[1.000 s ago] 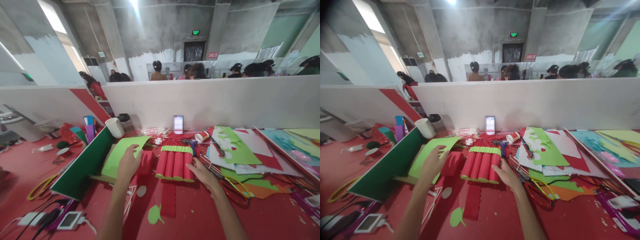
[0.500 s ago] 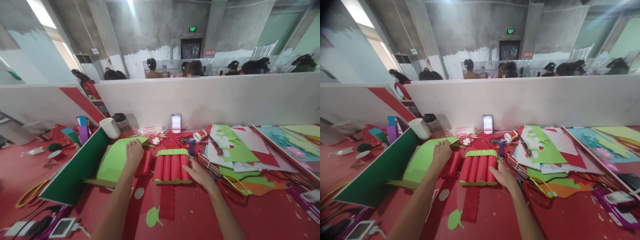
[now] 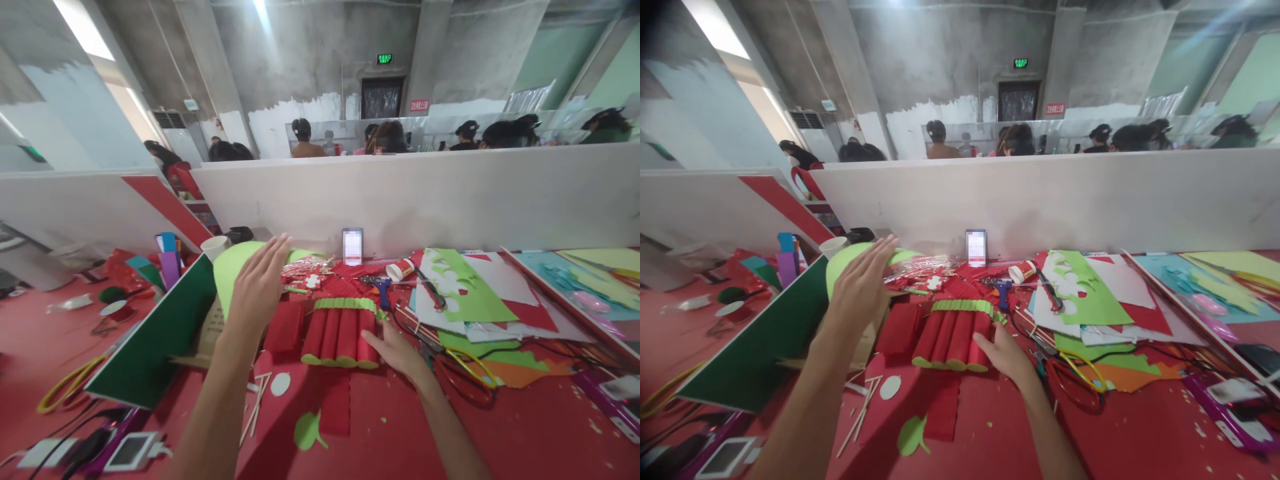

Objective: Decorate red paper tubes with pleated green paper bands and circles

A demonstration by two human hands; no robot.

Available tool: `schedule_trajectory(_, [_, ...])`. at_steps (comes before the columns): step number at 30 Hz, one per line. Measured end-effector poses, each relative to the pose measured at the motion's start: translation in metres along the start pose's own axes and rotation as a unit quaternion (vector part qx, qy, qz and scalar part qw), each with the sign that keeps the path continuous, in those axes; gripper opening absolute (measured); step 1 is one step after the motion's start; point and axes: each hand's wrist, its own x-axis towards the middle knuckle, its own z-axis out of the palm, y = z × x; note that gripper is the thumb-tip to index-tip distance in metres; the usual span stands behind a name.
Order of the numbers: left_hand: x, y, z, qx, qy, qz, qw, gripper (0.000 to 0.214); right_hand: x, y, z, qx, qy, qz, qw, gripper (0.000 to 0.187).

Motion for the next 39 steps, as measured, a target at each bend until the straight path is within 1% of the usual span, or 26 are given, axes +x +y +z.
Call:
schedule_trajectory(2, [0.003,0.013,-0.009,-0.044,0.000,0.072,0.996,0.055,-0.008,-0.005,-0.003,-0.042,0.018,0.023,0.999,0.043])
schedule_trajectory(3, [0.002,0.018,-0.011,-0.068,-0.006,0.105,0.992,0.052,-0.012,-0.009,-0.006,-0.048,0.026,0.031,0.998,0.046])
schedule_trajectory(4, [0.001,0.024,-0.011,-0.093,-0.017,0.131,0.987,0.050,-0.015,-0.015,-0.011,-0.031,0.033,0.032,0.998,0.049])
schedule_trajectory(5, [-0.001,0.029,-0.009,-0.121,-0.024,0.151,0.981,0.047,-0.018,-0.022,-0.017,0.008,0.036,0.036,0.999,0.053])
schedule_trajectory(7, [-0.007,0.040,0.001,-0.179,-0.058,0.178,0.966,0.044,-0.019,-0.039,-0.033,0.142,0.010,0.023,0.990,0.063])
schedule_trajectory(9, [-0.013,0.050,0.014,-0.226,-0.130,0.202,0.944,0.040,-0.014,-0.055,-0.049,0.266,-0.054,0.004,0.962,0.082])
schedule_trajectory(10, [-0.016,0.055,0.020,-0.242,-0.171,0.210,0.932,0.038,-0.010,-0.061,-0.057,0.299,-0.068,-0.001,0.952,0.088])
schedule_trajectory(11, [-0.019,0.060,0.026,-0.260,-0.210,0.215,0.918,0.036,-0.005,-0.066,-0.064,0.311,-0.070,-0.003,0.948,0.090])
schedule_trajectory(13, [-0.025,0.070,0.034,-0.296,-0.282,0.219,0.886,0.033,0.007,-0.072,-0.074,0.292,-0.065,-0.008,0.954,0.086])
schedule_trajectory(14, [-0.027,0.076,0.036,-0.314,-0.308,0.219,0.871,0.033,0.013,-0.073,-0.076,0.270,-0.067,-0.013,0.960,0.082])
schedule_trajectory(16, [-0.030,0.086,0.037,-0.351,-0.339,0.225,0.843,0.032,0.026,-0.074,-0.078,0.221,-0.090,-0.022,0.971,0.074])
schedule_trajectory(19, [-0.030,0.098,0.034,-0.404,-0.356,0.234,0.809,0.031,0.037,-0.080,-0.077,0.175,-0.142,-0.024,0.974,0.062])
schedule_trajectory(22, [-0.029,0.104,0.031,-0.427,-0.362,0.211,0.801,0.030,0.039,-0.091,-0.076,0.151,-0.169,-0.033,0.973,0.062])
schedule_trajectory(24, [-0.033,0.104,0.029,-0.433,-0.346,0.206,0.807,0.032,0.034,-0.096,-0.077,0.143,-0.187,-0.048,0.971,0.062])
schedule_trajectory(25, [-0.037,0.102,0.029,-0.435,-0.327,0.209,0.813,0.034,0.031,-0.096,-0.077,0.145,-0.195,-0.058,0.968,0.063])
schedule_trajectory(27, [-0.050,0.098,0.030,-0.424,-0.269,0.213,0.838,0.039,0.024,-0.090,-0.080,0.161,-0.191,-0.082,0.965,0.066])
schedule_trajectory(28, [-0.059,0.095,0.032,-0.405,-0.232,0.203,0.861,0.042,0.021,-0.085,-0.082,0.176,-0.169,-0.101,0.965,0.067])
schedule_trajectory(29, [-0.068,0.091,0.033,-0.372,-0.198,0.184,0.888,0.044,0.019,-0.079,-0.085,0.195,-0.133,-0.120,0.964,0.069])
schedule_trajectory(30, [-0.078,0.088,0.035,-0.333,-0.152,0.146,0.919,0.046,0.017,-0.072,-0.088,0.217,-0.086,-0.143,0.962,0.070])
schedule_trajectory(31, [-0.089,0.084,0.037,-0.289,-0.106,0.080,0.948,0.045,0.017,-0.067,-0.091,0.233,-0.039,-0.160,0.958,0.070])
schedule_trajectory(32, [-0.099,0.080,0.038,-0.250,-0.068,0.002,0.966,0.043,0.018,-0.062,-0.093,0.235,-0.025,-0.154,0.960,0.068])
schedule_trajectory(33, [-0.108,0.076,0.038,-0.221,-0.058,-0.079,0.970,0.041,0.020,-0.059,-0.095,0.229,-0.025,-0.134,0.964,0.061])
schedule_trajectory(34, [-0.117,0.073,0.037,-0.208,-0.071,-0.151,0.964,0.040,0.023,-0.057,-0.096,0.222,-0.030,-0.107,0.969,0.053])
schedule_trajectory(36, [-0.133,0.066,0.035,-0.207,-0.111,-0.275,0.932,0.031,0.032,-0.058,-0.093,0.219,-0.038,-0.063,0.973,0.042])
schedule_trajectory(38, [-0.147,0.064,0.032,-0.246,-0.163,-0.370,0.881,0.027,0.043,-0.061,-0.085,0.236,-0.022,-0.052,0.970,0.041])
schedule_trajectory(39, [-0.152,0.064,0.032,-0.282,-0.187,-0.407,0.848,0.029,0.049,-0.063,-0.080,0.243,-0.016,-0.051,0.968,0.043])
